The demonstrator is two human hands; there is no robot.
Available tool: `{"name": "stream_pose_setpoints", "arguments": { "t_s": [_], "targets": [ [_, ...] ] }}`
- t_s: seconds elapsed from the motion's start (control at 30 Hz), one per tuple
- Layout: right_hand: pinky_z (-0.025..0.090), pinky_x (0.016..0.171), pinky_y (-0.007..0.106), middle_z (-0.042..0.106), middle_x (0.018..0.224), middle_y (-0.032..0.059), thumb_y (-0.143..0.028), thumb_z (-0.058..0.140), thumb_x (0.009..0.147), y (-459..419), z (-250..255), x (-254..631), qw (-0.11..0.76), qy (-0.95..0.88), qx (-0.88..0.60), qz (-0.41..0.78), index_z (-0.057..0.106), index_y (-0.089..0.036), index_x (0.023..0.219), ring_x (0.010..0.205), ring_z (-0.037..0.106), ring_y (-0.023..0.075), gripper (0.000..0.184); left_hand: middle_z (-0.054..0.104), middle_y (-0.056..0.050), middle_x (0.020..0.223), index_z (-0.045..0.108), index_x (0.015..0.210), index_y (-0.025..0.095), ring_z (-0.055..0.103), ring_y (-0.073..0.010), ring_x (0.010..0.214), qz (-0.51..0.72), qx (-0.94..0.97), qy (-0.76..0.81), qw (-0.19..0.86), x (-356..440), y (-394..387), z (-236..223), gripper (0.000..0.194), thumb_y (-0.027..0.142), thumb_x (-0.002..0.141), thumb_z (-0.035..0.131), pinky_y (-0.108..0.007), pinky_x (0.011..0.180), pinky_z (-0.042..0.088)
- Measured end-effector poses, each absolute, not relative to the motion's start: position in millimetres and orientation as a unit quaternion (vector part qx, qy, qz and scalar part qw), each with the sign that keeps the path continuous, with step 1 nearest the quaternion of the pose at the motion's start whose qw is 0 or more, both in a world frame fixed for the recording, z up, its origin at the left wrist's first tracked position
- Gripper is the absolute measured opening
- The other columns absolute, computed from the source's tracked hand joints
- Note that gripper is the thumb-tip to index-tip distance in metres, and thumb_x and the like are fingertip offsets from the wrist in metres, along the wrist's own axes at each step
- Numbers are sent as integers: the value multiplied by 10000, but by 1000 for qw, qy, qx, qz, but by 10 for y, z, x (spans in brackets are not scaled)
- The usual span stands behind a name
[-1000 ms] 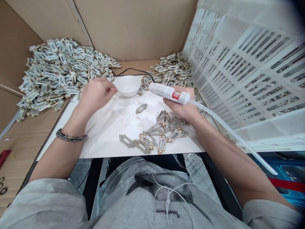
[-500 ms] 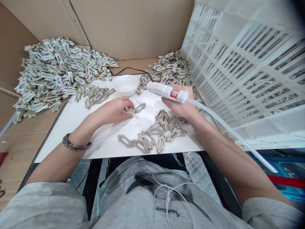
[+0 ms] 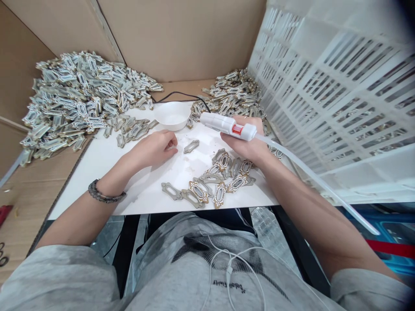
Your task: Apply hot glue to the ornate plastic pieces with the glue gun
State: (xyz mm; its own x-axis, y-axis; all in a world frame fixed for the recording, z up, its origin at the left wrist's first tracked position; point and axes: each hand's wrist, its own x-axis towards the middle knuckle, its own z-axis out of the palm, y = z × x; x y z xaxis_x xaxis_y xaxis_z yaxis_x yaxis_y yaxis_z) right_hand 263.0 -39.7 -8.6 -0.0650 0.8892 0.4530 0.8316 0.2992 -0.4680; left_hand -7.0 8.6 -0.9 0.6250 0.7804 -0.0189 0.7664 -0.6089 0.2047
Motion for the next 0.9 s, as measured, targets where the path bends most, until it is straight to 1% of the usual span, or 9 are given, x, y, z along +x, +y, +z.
{"name": "stream_pose_setpoints", "arguments": {
  "t_s": [0.07, 0.13, 0.23, 0.33, 0.5, 0.57, 0.7, 0.8, 0.9],
  "targets": [
    [302, 568, 336, 429, 578, -8, -229, 561, 662, -400, -81, 2628, 344, -730, -589, 41, 291, -241, 561, 554, 416, 159, 288, 656, -115, 998, 643, 1035, 143, 628, -234, 824, 43, 899, 424, 95, -64, 83, -36, 313, 363, 835, 544, -341, 738, 463],
    [305, 571, 338, 425, 575, -8, -229, 558, 669, -405, -72, 2624, 338, -731, -592, 41, 287, -241, 559, 551, 409, 159, 293, 655, -121, 1006, 645, 1053, 131, 630, -229, 819, 53, 900, 420, 99, -62, 93, -61, 326, 352, 841, 535, -339, 747, 467],
    [307, 578, 340, 428, 582, -5, -233, 553, 674, -411, -60, 2618, 333, -732, -593, 40, 284, -241, 561, 556, 409, 161, 292, 675, -95, 922, 664, 970, 144, 632, -207, 779, 64, 898, 421, 114, -54, 105, -76, 244, 287, 834, 520, -322, 746, 466],
    [302, 580, 340, 433, 588, -3, -240, 547, 677, -411, -59, 2618, 332, -731, -595, 43, 284, -243, 568, 563, 412, 163, 285, 682, -72, 851, 662, 900, 161, 631, -196, 759, 65, 896, 423, 120, -40, 95, -68, 187, 258, 830, 518, -307, 727, 463],
    [300, 583, 340, 438, 593, -1, -248, 544, 681, -407, -65, 2627, 337, -735, -587, 43, 280, -245, 569, 573, 422, 165, 287, 679, -116, 991, 655, 1019, 142, 638, -219, 808, 69, 898, 422, 98, -44, 80, -75, 270, 305, 842, 533, -333, 742, 480],
    [303, 582, 340, 438, 592, -1, -251, 550, 683, -410, -63, 2628, 339, -734, -587, 45, 286, -245, 569, 575, 425, 167, 287, 688, -112, 971, 662, 1030, 141, 646, -219, 802, 75, 895, 428, 103, -50, 89, -87, 278, 302, 835, 549, -333, 750, 487],
    [296, 567, 335, 423, 579, -4, -243, 564, 677, -418, -54, 2626, 334, -729, -595, 51, 291, -243, 563, 575, 423, 169, 296, 708, -77, 859, 677, 963, 156, 652, -199, 754, 87, 888, 434, 123, -40, 98, -103, 210, 252, 822, 555, -304, 724, 490],
    [304, 573, 337, 426, 588, -4, -235, 567, 679, -419, -54, 2626, 337, -728, -595, 54, 289, -242, 564, 576, 426, 168, 301, 712, -75, 846, 673, 910, 157, 648, -192, 737, 93, 889, 427, 133, -25, 89, -111, 175, 231, 817, 545, -294, 700, 483],
    [304, 579, 340, 443, 597, -4, -240, 562, 684, -416, -61, 2627, 338, -729, -593, 54, 289, -244, 570, 581, 428, 168, 296, 712, -79, 853, 668, 897, 157, 643, -193, 733, 95, 891, 422, 134, -16, 74, -116, 174, 229, 817, 531, -293, 687, 475]
  ]
}}
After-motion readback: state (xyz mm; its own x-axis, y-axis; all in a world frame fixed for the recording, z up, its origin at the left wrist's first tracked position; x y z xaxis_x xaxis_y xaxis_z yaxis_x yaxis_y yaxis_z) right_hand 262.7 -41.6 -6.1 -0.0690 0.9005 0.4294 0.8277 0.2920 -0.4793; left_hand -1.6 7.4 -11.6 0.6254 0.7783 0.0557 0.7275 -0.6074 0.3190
